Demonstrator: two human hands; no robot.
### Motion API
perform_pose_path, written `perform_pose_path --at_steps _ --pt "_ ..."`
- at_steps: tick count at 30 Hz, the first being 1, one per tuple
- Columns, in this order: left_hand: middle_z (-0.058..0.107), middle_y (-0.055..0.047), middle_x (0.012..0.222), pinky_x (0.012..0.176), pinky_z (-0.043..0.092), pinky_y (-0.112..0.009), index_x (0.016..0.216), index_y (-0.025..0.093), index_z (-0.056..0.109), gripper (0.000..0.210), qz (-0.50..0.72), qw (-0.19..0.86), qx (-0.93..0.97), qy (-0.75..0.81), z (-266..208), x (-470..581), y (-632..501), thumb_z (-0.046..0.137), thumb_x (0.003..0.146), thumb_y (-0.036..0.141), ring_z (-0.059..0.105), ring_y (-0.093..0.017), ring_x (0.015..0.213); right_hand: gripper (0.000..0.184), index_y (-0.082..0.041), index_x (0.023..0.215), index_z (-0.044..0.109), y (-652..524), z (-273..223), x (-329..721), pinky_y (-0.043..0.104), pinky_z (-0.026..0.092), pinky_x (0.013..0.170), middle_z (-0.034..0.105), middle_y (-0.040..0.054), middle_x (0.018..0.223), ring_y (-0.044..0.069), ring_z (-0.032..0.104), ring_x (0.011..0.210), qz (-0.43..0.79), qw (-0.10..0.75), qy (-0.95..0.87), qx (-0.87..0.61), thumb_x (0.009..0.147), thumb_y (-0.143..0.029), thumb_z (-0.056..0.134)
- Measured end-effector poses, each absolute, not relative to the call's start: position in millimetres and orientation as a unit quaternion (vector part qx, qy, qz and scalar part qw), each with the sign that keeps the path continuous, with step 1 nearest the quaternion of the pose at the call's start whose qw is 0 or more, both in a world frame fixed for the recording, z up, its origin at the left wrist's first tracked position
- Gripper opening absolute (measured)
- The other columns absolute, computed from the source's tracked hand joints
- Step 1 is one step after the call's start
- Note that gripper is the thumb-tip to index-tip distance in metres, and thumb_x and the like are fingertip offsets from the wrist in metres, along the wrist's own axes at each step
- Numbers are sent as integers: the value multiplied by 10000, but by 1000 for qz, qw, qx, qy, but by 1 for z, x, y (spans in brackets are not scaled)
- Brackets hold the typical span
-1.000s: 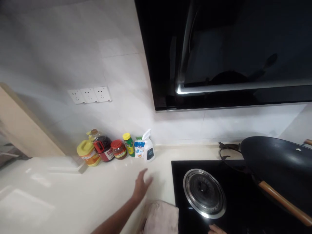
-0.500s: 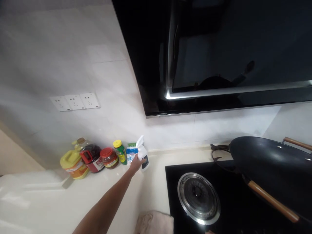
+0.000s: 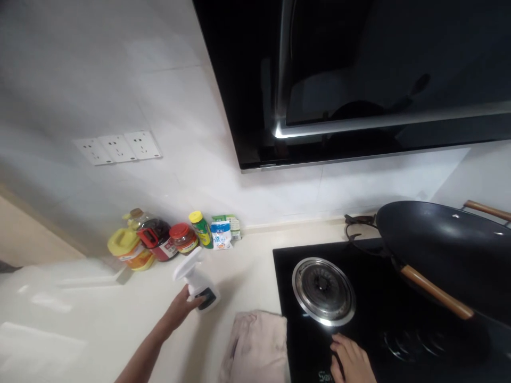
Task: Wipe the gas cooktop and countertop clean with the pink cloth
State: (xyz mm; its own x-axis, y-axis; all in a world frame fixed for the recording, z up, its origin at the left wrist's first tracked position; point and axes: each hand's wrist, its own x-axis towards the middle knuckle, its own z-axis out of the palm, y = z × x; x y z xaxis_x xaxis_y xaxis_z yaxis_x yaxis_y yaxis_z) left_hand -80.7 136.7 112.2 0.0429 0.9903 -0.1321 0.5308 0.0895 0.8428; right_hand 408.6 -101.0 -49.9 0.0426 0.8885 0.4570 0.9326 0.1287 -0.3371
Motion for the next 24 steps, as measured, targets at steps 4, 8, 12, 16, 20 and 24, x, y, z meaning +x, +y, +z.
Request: perform_pose_path --at_steps 4,8,12,16,20,24 --pt "817 -70 1048 974 579 -526 1057 227 674 619 321 385 581 642 118 -116 129 788 570 591 728 -361 1045 196 -245 1071 703 -103 -54 406 407 543 927 738 82 1190 267 696 1103 -49 295 -691 -658 990 -299 533" --pt "797 -63 1009 968 594 -529 1080 225 642 763 363 360 554 657 112 -136 125 802 498 691 727 -353 1033 185 -240 1083 681 -103 -46 401 432 532 960 715 92 1216 268 674 1141 -34 294 -682 -669 1006 -285 519" --pt "677 -165 1332 1051 548 -611 1352 199 520 1092 398 295 513 701 92 -141 103 764 461 781 639 -424 1243 180 -237 1096 661 -103 -36 395 449 525 980 701 93 1218 267 657 1164 -25 297 -677 -673 1009 -251 504" --pt "642 -214 1354 1180 421 -682 1363 187 564 925 395 173 555 711 51 -117 54 617 672 801 547 -455 1356 192 -232 1088 659 -102 -27 391 451 525 983 690 94 1219 267 646 1173 -16 299 -671 -678 1006 -221 486" --pt "601 -142 1461 1146 503 -562 1371 310 621 565 250 77 774 577 7 -48 13 584 897 615 560 -353 1362 182 -232 1066 656 -101 -22 388 450 520 991 681 90 1221 261 635 1169 -7 295 -663 -688 991 -189 496" --pt "603 -109 1453 1058 552 -530 1353 261 617 447 159 38 864 475 -13 19 2 653 959 470 608 -271 1262 183 -233 1055 652 -99 -23 386 447 520 987 680 90 1210 256 634 1149 -15 302 -655 -692 969 -158 509"
